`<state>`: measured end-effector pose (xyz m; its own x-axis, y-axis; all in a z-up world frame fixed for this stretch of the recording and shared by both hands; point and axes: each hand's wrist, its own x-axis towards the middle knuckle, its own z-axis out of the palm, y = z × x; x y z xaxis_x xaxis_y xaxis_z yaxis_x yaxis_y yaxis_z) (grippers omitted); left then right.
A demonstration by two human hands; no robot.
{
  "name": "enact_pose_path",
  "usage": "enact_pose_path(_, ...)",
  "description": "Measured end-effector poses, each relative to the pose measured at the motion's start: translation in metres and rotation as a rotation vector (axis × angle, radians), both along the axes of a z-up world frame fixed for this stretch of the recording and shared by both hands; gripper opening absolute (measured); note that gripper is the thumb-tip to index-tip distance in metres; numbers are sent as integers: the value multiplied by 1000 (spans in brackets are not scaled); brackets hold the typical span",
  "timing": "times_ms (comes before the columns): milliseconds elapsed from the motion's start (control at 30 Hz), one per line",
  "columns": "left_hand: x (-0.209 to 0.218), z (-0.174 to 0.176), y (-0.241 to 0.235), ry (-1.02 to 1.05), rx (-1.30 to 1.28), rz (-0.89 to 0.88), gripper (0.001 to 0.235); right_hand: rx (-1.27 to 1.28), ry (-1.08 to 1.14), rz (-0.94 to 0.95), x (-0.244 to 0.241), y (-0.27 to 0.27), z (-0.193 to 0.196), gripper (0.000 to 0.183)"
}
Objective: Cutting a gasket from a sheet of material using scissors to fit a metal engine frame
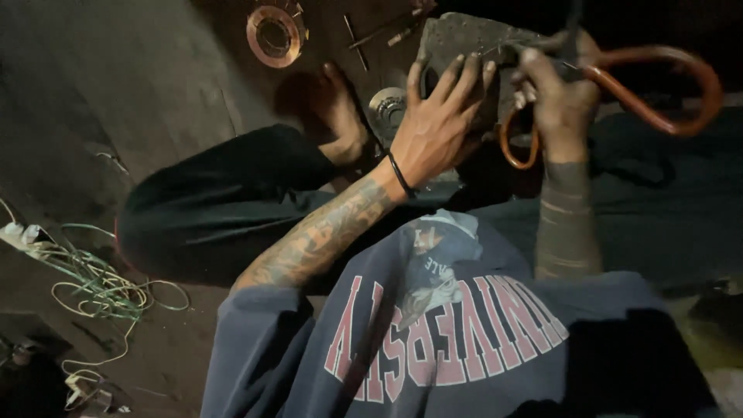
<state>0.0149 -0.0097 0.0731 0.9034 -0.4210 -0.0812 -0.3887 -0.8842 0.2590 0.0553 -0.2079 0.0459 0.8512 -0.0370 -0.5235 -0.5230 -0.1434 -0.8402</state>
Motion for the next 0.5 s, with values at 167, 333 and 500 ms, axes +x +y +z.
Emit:
enact_pose_path(167,0,-23,9,-34,-300,-40,50,76,-92,-147,-22,-8,0,15)
enact_pose_path(333,7,-5,0,-45,-144,-33,57,165,-283,-47,-24,-13,1,19)
enact_pose_path(500,-8,-3,0,41,-191,1,67,3,-378,67,-30,-13,-1,23)
